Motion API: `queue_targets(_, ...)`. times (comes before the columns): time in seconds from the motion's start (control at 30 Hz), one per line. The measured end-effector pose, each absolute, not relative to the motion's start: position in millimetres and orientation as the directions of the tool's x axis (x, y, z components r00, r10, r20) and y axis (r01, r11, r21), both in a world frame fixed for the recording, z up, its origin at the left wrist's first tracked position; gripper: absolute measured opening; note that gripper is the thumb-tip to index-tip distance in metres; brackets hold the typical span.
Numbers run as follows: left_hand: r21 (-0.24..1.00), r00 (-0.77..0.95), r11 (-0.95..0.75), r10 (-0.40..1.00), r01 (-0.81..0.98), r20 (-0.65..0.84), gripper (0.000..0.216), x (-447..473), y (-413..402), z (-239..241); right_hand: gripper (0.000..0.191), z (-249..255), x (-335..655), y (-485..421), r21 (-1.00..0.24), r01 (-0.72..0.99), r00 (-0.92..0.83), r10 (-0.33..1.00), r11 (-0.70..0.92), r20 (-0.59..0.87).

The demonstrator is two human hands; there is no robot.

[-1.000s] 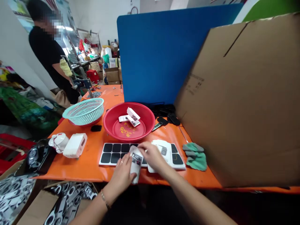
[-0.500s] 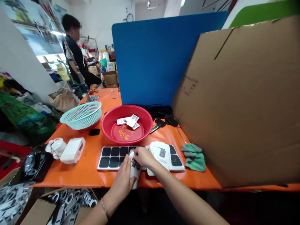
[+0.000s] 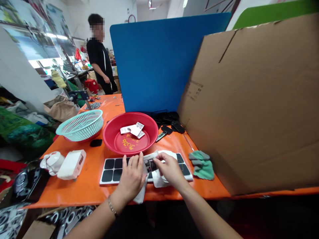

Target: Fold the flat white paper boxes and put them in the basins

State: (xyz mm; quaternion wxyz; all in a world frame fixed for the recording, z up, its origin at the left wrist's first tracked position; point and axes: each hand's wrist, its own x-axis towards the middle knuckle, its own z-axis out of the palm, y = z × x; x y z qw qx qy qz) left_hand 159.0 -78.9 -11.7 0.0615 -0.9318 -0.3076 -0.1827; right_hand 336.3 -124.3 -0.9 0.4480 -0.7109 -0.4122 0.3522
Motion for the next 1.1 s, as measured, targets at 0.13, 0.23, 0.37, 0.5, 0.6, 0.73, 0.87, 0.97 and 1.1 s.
queue_targets(0.13,-0.1,0.853,-0.913,0.323,0.395,0.411,0.067,168.1,-70.5,6.4,0.035,1.0,334.5,-155.5,-0.976,0.035,0.445,0.878,-0.216,-0.178)
queue_targets(0.23,-0.118,0.902,-0.962,0.182,0.245,0.39,0.066,169.6,-65.5,10.9,0.047,1.1,335.0,-170.4,-0.973,-0.118,0.403,0.886,-0.197,-0.228)
queue_targets(0.37,-0.113,0.911,-0.976,0.128,0.186,0.392,0.067,167.9,-65.7,12.6,0.047,4.9,343.8,-184.5,-0.897,-0.366,0.175,0.929,-0.247,-0.327)
queue_targets(0.5,-0.092,0.912,-0.98,0.125,0.174,0.392,0.068,165.4,-71.6,9.0,0.041,8.3,350.7,-191.5,-0.85,-0.42,0.003,0.936,-0.318,-0.351)
queue_targets(0.6,-0.065,0.918,-0.987,0.109,0.145,0.382,0.066,164.2,-76.5,5.7,0.041,10.9,344.2,-192.3,-0.817,-0.433,-0.124,0.923,-0.38,-0.363)
queue_targets(0.73,0.005,0.936,-0.99,0.135,0.141,0.326,0.054,162.8,-82.3,7.6,0.043,10.7,333.0,-189.1,-0.827,-0.393,-0.196,0.916,-0.401,-0.351)
queue_targets(0.87,0.161,0.942,-0.97,0.219,0.182,0.253,0.036,158.8,-88.0,12.3,0.052,10.5,334.4,-186.1,-0.89,-0.216,-0.188,0.911,-0.402,-0.366)
queue_targets(0.97,0.315,0.946,-0.936,0.235,0.157,0.225,0.029,155.0,-91.3,14.7,0.054,17.4,338.0,-184.8,-0.926,-0.047,-0.247,0.903,-0.375,-0.353)
queue_targets(1.1,0.615,0.873,-0.746,0.451,0.256,0.184,0.03,153.0,-91.5,18.2,0.048,27.6,340.1,-180.5,-0.96,-0.01,-0.028,0.96,-0.279,-0.279)
